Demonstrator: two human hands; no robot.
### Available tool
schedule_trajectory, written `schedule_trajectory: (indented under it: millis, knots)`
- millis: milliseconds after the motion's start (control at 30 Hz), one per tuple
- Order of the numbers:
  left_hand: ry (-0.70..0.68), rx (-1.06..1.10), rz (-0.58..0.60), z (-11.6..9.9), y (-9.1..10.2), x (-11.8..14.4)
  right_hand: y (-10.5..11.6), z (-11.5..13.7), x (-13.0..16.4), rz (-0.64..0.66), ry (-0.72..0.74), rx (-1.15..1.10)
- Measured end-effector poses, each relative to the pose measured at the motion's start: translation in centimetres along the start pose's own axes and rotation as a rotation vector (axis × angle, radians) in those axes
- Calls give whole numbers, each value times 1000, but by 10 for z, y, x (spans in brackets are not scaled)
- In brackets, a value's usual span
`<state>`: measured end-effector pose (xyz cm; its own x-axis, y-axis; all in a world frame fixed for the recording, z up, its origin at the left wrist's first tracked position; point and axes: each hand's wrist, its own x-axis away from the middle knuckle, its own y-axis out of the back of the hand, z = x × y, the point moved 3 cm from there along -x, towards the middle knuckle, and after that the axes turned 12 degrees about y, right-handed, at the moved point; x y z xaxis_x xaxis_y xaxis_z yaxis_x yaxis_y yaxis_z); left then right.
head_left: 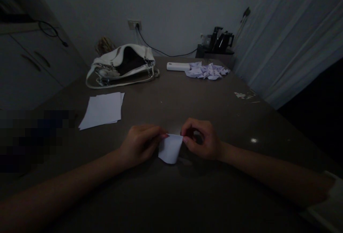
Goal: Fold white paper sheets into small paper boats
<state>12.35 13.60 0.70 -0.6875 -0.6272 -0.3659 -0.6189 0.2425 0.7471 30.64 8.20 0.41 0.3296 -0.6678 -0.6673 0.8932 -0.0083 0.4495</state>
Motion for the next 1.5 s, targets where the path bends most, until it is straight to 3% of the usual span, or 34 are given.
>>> schedule_trajectory:
  millis: [200,400,600,767,1000,1200,1500]
  knots:
    - [74,47,130,2,-1,-2,2,-6,-3,-3,-140,-53]
    - [367,288,301,8,-5,-12,-3,-26,-4,-14,-393,-280]
    - [398,259,276,13,-6,-15,-5,-30,-4,-16,-429,-263]
    - [382,84,217,16,-5,-15,-4,-25,-3,-53,-348,-59]
    - [282,-58,245,11,-9,-14,-7,-12,-4,97,-101,305]
    - [223,-100,212,9,-10,-13,-12,-10,-3,194,8,364]
    - [238,-81,212,10,-11,-12,-13,-13,0,251,-6,400]
